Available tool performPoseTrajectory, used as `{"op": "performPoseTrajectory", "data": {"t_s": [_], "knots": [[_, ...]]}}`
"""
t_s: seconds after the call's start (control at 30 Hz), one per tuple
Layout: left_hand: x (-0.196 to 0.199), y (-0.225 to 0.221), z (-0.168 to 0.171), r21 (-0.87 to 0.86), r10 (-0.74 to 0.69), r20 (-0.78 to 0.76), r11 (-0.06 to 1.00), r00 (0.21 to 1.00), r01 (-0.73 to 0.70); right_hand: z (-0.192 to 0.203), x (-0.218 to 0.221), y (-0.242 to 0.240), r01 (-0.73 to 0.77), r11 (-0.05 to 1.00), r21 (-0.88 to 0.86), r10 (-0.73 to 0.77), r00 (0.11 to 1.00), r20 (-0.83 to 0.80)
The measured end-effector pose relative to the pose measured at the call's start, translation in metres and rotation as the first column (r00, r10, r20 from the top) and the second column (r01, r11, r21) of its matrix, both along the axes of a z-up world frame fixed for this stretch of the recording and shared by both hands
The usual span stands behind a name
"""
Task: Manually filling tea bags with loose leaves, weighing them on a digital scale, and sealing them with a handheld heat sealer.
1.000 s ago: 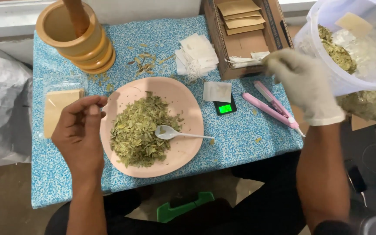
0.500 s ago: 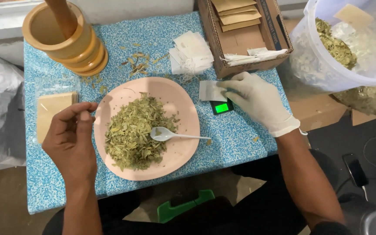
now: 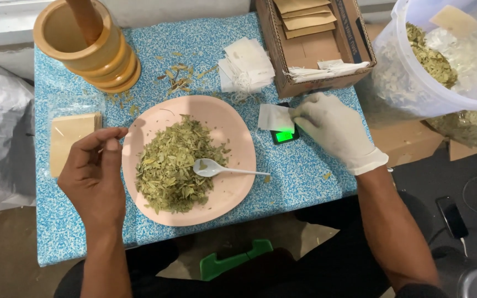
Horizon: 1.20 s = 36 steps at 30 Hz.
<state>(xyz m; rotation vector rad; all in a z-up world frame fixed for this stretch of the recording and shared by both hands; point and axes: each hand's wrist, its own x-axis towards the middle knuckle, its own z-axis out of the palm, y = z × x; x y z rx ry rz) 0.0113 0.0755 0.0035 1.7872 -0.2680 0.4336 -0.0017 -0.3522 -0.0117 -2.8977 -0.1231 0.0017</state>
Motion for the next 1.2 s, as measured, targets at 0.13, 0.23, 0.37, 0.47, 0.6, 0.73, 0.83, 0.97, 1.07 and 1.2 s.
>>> {"op": "performPoseTrajectory", "data": {"t_s": [0.13, 0.23, 0.37, 0.47, 0.6, 0.73, 0.83, 0.97, 1.07, 1.2], "knots": [[-0.001, 0.002, -0.001, 0.011, 0.013, -0.003, 1.000, 1.000, -0.013, -0.009, -0.006, -0.013, 0.015, 1.000, 0.007, -0.016, 0.985, 0.173], [0.001, 0.000, -0.002, 0.005, 0.000, 0.008, 1.000, 1.000, -0.001, -0.003, -0.007, -0.008, -0.029, 1.000, 0.004, 0.027, 0.975, 0.218], [0.000, -0.001, -0.002, 0.017, 0.007, 0.010, 1.000, 1.000, -0.007, -0.009, -0.005, 0.000, -0.140, 0.989, 0.045, 0.128, 0.971, 0.203], [0.000, 0.000, -0.002, 0.025, 0.008, 0.019, 1.000, 1.000, -0.009, -0.012, -0.003, 0.001, -0.148, 0.989, -0.004, 0.146, 0.973, 0.177], [-0.001, 0.001, -0.002, 0.025, 0.012, 0.010, 1.000, 1.000, -0.013, -0.015, -0.003, 0.000, -0.121, 0.991, -0.050, 0.127, 0.980, 0.151], [-0.001, 0.000, -0.001, 0.024, 0.015, 0.001, 1.000, 1.000, -0.015, -0.017, -0.002, -0.002, -0.138, 0.989, -0.056, 0.146, 0.976, 0.163], [-0.002, 0.002, -0.002, 0.054, 0.012, 0.012, 0.998, 1.000, -0.013, -0.011, -0.003, -0.001, -0.083, 0.996, -0.018, 0.085, 0.990, 0.109], [-0.001, 0.003, -0.003, 0.038, 0.014, 0.017, 0.999, 1.000, -0.015, -0.016, -0.006, -0.010, -0.064, 0.998, 0.014, 0.059, 0.972, 0.226], [0.000, 0.002, -0.003, 0.048, 0.011, 0.028, 0.999, 1.000, -0.012, -0.013, -0.005, -0.008, -0.013, 0.998, 0.066, -0.001, 0.977, 0.212], [0.001, 0.002, -0.005, 0.041, 0.011, 0.032, 0.999, 0.999, -0.012, -0.013, 0.002, 0.004, 0.102, 0.993, 0.058, -0.108, 0.988, 0.109]]}}
